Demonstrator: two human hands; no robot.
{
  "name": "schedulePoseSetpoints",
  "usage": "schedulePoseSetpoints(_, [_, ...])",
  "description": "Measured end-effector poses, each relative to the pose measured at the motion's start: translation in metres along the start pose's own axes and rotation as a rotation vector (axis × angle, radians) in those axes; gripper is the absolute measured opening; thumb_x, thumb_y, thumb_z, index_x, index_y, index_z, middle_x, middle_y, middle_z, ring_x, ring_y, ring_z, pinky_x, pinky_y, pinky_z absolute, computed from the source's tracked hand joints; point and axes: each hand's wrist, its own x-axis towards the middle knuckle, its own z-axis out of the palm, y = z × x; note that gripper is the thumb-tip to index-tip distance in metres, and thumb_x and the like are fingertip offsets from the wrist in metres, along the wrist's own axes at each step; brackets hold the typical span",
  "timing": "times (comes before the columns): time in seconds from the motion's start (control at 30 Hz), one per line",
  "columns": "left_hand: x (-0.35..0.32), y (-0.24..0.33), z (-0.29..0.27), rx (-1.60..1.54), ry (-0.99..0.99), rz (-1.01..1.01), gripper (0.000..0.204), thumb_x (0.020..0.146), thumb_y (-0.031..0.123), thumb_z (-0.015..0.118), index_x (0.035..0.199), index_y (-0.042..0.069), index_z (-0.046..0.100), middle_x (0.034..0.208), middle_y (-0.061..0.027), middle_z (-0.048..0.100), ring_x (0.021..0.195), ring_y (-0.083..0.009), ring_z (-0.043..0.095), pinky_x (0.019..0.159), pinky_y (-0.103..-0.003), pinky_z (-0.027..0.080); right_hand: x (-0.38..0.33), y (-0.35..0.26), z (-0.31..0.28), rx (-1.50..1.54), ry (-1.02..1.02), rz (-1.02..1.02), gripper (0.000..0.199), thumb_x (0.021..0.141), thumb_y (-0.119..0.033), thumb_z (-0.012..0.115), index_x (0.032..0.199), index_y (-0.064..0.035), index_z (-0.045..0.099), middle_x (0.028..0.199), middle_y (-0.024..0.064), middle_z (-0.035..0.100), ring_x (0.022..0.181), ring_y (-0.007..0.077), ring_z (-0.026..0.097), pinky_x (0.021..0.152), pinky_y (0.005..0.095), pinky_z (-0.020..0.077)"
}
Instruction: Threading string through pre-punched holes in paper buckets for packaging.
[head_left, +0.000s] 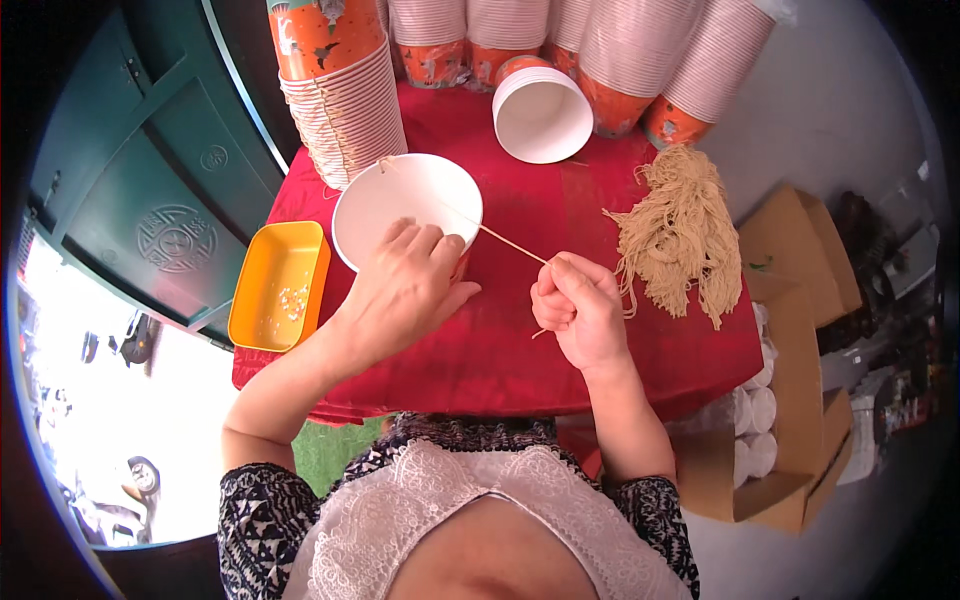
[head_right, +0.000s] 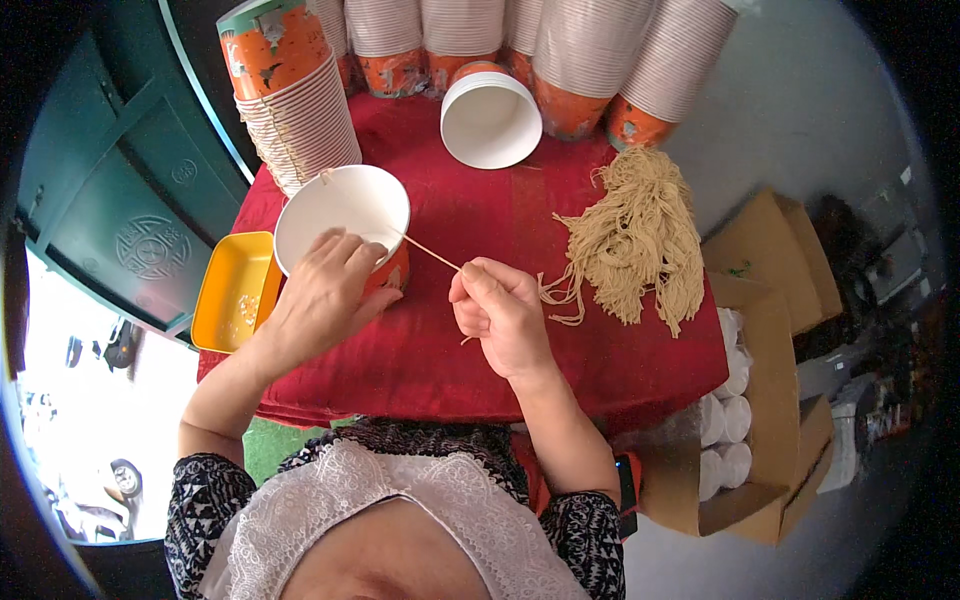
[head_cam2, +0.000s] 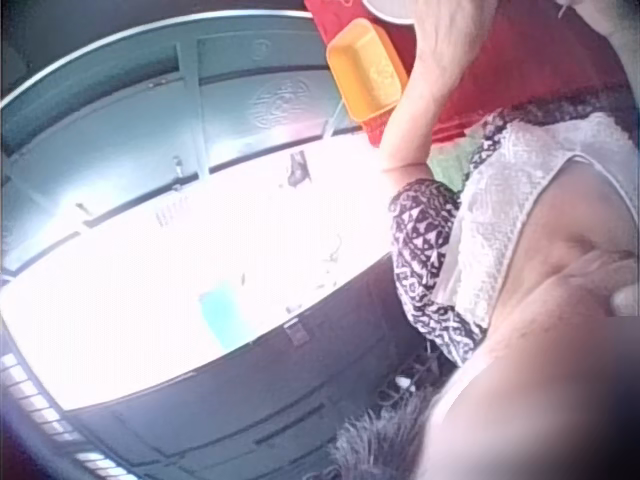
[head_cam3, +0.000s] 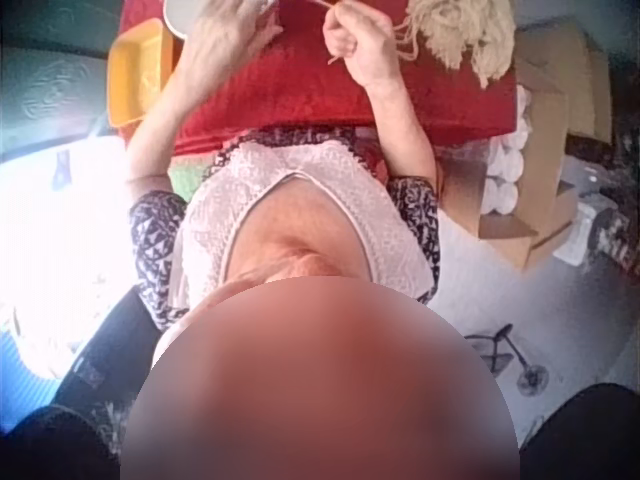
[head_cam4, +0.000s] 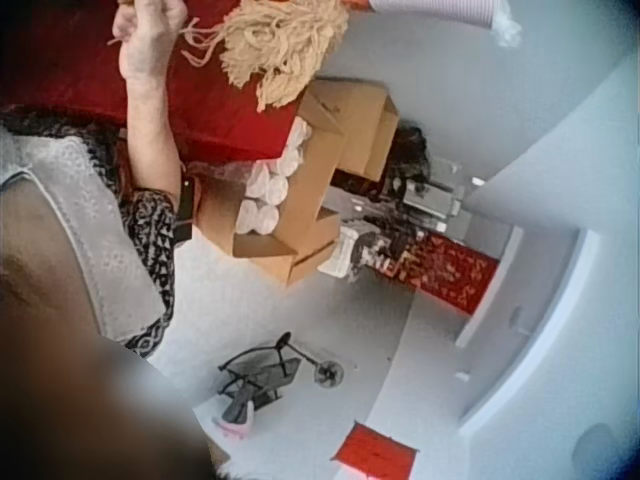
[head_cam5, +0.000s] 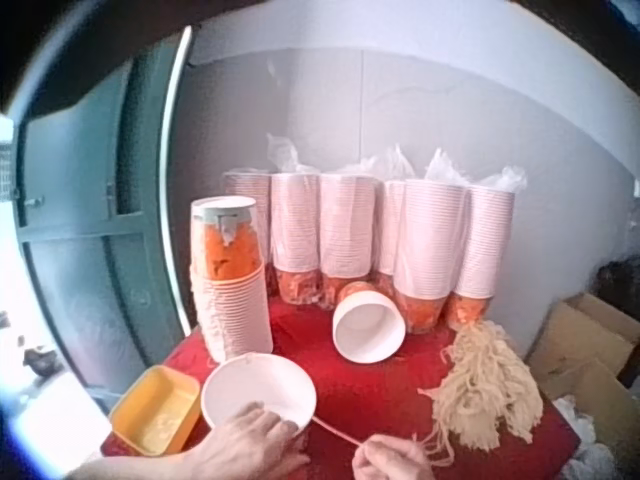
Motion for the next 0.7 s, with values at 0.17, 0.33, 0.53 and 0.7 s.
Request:
schedulePoseSetpoints(0.17, [-0.027, 0.015, -0.016, -0.137, 0.346, 0.102, 0.031, 0.074, 0.008, 0.077, 0.1, 0.001, 0.061, 0.111, -0.0186, 0.057, 0.103, -0.0364, 0.057, 0.091, -0.049, 0.048, -0.004, 0.007, 0.009, 0.0, 0.087, 0.005, 0.03, 0.103, -0.023, 0.048, 0.08, -0.0046, 0.054, 0.059, -0.0058, 0.032, 0.05, 0.006, 0.03, 0.045, 0.0234, 0.0241])
schedulePoseSetpoints(0.33, [-0.063, 0.028, -0.006, -0.414, 0.39, 0.069, 0.021, 0.075, -0.001, 0.074, 0.093, 0.001, 0.063, 0.094, -0.014, 0.063, 0.079, -0.0324, 0.066, 0.065, -0.04, 0.054, -0.001, 0.019, 0.029, 0.187, 0.058, -0.018, 0.03, 0.103, -0.026, 0.05, 0.081, -0.006, 0.056, 0.059, -0.0058, 0.034, 0.051, 0.0064, 0.032, 0.046, 0.0243, 0.0257])
schedulePoseSetpoints(0.53, [-0.09, 0.035, 0.027, -0.65, 0.295, -0.065, 0.01, 0.083, 0.003, 0.072, 0.089, 0.002, 0.064, 0.085, -0.0133, 0.064, 0.067, -0.0333, 0.066, 0.057, -0.039, 0.053, -0.005, 0.045, 0.047, 0.234, 0.019, 0.008, 0.029, 0.102, -0.024, 0.048, 0.081, -0.0063, 0.055, 0.059, -0.006, 0.033, 0.05, 0.007, 0.031, 0.045, 0.0252, 0.0253])
schedulePoseSetpoints(0.7, [-0.102, 0.034, 0.035, -0.718, 0.264, -0.078, 0.008, 0.083, 0.003, 0.071, 0.086, 0.001, 0.063, 0.082, -0.0134, 0.064, 0.066, -0.0327, 0.065, 0.057, -0.039, 0.053, -0.003, 0.055, 0.05, 0.201, 0.031, 0.046, 0.027, 0.102, -0.022, 0.047, 0.081, -0.0065, 0.055, 0.058, -0.0067, 0.032, 0.049, 0.0064, 0.03, 0.045, 0.0247, 0.0248])
